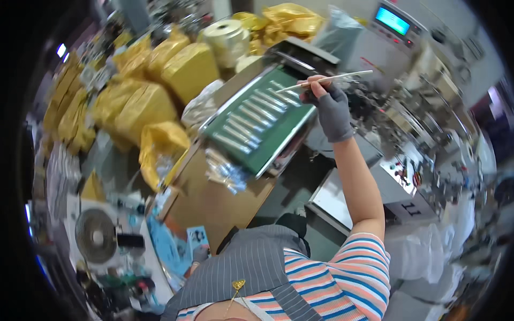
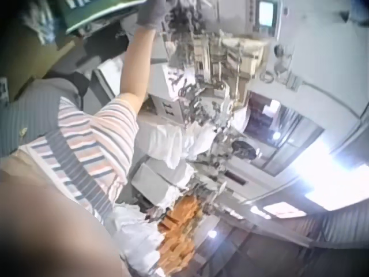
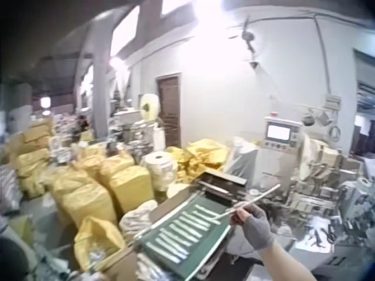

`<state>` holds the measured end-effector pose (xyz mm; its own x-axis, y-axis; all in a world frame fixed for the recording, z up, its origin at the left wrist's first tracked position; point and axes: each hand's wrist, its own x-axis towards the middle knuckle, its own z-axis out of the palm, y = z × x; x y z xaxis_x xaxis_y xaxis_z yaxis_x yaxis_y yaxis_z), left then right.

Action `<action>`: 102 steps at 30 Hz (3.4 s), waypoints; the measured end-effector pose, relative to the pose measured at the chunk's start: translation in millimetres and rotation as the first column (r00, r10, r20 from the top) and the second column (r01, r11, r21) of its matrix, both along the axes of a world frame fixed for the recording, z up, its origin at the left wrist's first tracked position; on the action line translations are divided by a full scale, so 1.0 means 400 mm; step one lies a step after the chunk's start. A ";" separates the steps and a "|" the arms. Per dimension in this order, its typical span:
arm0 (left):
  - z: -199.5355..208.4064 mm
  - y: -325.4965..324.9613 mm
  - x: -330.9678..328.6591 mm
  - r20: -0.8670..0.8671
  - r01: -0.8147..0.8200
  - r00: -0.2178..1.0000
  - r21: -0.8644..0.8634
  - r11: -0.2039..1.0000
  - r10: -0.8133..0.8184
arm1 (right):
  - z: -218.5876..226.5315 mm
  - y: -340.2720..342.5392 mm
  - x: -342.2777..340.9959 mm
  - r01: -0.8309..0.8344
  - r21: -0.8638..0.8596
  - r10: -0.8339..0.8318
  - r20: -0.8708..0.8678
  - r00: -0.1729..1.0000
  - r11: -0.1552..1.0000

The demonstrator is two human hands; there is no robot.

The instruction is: Packaging disposable chopsticks into plastic bags at a factory station.

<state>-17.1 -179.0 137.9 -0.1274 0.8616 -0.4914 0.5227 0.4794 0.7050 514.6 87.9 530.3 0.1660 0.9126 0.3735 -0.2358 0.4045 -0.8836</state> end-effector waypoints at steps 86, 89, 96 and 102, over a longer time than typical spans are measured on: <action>-0.020 0.177 0.254 0.397 -0.222 0.915 0.646 0.730 -0.074 | -0.848 -0.295 -0.743 -0.737 -0.569 0.890 -0.018 0.455 0.365; 0.062 0.072 0.306 0.622 -0.249 0.764 0.529 0.811 -0.171 | -0.843 -0.359 -0.719 -0.804 -0.207 0.829 0.192 0.526 0.558; -0.220 -0.042 0.395 0.762 -0.447 0.644 0.444 0.776 -0.065 | -0.977 -0.357 -0.664 -0.870 -0.478 0.943 -0.329 0.050 -0.121; -0.313 -0.132 0.052 -0.851 0.206 0.110 0.525 0.826 0.514 | -0.971 -0.412 -0.619 -0.899 -0.437 0.874 -0.429 0.228 0.020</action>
<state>3.9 -231.7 12.8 -0.3145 0.7603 0.5684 0.8416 0.5003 -0.2035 267.1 -76.9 141.9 -0.9222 0.3448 -0.1754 -0.0873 -0.6271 -0.7740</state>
